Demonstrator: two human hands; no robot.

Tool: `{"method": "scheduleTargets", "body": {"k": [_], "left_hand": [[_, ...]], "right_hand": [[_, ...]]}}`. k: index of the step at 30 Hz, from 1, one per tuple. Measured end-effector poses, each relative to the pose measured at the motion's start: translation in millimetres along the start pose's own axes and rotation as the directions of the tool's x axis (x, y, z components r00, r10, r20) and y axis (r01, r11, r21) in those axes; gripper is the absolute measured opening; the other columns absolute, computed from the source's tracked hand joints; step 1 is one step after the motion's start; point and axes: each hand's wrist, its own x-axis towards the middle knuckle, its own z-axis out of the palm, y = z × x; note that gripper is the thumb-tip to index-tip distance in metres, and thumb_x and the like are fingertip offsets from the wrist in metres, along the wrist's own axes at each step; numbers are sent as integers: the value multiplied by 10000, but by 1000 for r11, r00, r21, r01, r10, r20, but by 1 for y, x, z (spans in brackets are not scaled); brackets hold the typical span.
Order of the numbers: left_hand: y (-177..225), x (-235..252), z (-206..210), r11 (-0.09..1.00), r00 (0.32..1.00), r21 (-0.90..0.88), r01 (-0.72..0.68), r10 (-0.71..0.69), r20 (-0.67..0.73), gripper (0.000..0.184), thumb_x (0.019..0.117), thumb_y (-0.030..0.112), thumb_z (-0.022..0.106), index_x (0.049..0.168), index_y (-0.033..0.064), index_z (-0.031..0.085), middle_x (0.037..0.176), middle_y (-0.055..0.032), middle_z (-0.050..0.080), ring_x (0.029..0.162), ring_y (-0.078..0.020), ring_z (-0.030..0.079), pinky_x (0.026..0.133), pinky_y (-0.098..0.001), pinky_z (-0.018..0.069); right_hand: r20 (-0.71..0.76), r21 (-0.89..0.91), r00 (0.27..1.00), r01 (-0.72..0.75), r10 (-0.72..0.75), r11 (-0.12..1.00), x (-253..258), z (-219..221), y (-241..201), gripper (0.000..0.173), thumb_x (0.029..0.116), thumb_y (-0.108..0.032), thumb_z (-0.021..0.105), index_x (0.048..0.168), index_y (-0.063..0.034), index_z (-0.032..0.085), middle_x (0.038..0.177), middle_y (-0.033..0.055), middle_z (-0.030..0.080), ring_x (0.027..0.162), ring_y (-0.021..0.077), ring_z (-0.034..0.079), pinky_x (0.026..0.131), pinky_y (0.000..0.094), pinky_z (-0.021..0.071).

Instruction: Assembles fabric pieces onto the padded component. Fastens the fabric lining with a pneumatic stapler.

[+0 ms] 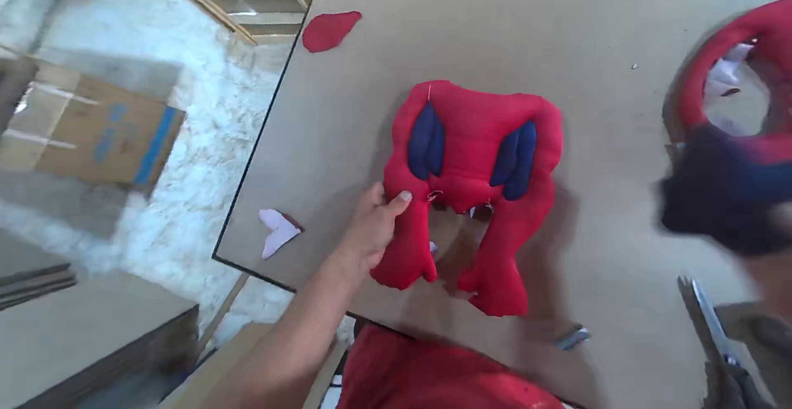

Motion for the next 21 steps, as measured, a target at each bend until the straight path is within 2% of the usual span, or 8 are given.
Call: {"method": "scheduleTargets", "body": {"k": [3, 5, 7, 9, 12, 15, 18, 21], "left_hand": [[-9, -5, -41, 989, 997, 139, -40, 30, 75, 356, 1057, 218, 572, 1392, 107, 528, 1151, -110, 718, 961, -233, 726, 815, -430, 622], [-16, -5, -70, 862, 969, 449, -234, 244, 36, 443, 1043, 241, 591, 1429, 48, 494, 1235, -155, 674, 1028, -272, 697, 868, -492, 594], [-21, -8, -89, 568, 818, 675, -471, 567, 93, 456, 1025, 262, 579, 1405, 17, 527, 1316, -176, 629, 1133, -295, 663, 942, -517, 566], [-22, -7, -87, 309, 632, 702, -641, 731, 256, 360, 974, 291, 637, 1240, 52, 684, 1242, -139, 680, 1163, -287, 650, 975, -504, 550], [-25, 1, -63, 69, 607, 744, -665, 631, 484, 429, 841, 356, 742, 1212, 141, 720, 1341, -75, 638, 1315, -293, 547, 1047, -537, 474], [-36, 14, -49, -145, 542, 775, -615, 636, 549, 330, 861, 348, 721, 1117, 142, 745, 1295, -105, 654, 1290, -324, 563, 1018, -540, 467], [-41, 19, -49, -203, 433, 676, -708, 632, 643, 111, 927, 177, 676, 899, 111, 761, 1101, -79, 698, 1170, -289, 618, 1019, -509, 475], [-46, -1, -50, -233, 383, 485, -843, 374, 844, 71, 869, 52, 714, 901, 90, 764, 1052, -73, 723, 1139, -280, 652, 1096, -532, 456]], "right_hand": [[58, 79, 996, -70, 66, 994, -83, 87, 46, 348, 854, -156, 765, 1184, -188, 657, 1034, -25, 737, 942, 111, 714, 837, 352, 625], [131, 121, 985, -127, 111, 984, -109, 135, 70, 379, 817, -132, 804, 1162, -135, 648, 1022, 51, 731, 927, 172, 720, 832, 399, 632], [198, 136, 975, -131, 103, 982, -116, 160, 87, 342, 821, -116, 792, 1128, -135, 641, 1018, 87, 714, 932, 193, 709, 850, 408, 622], [212, 170, 975, -105, 67, 980, -122, 163, 94, 326, 829, -105, 769, 1130, -145, 652, 1035, 85, 705, 955, 183, 695, 868, 396, 605], [169, 206, 984, -93, 58, 974, -144, 151, 98, 323, 811, -150, 718, 1132, -179, 693, 1016, 40, 708, 937, 140, 689, 832, 359, 599], [62, 208, 993, -113, 102, 971, -163, 144, 104, 320, 791, -113, 671, 1105, -172, 698, 996, 21, 714, 902, 124, 694, 782, 338, 601], [-193, 159, 961, -167, 197, 973, -162, 142, 104, 312, 783, -56, 558, 1073, -118, 655, 925, 32, 718, 819, 143, 708, 708, 356, 617], [-346, 106, 909, -209, 233, 972, -141, 125, 95, 318, 883, -122, 471, 1155, -122, 635, 912, 22, 706, 805, 135, 692, 691, 364, 597]]}}
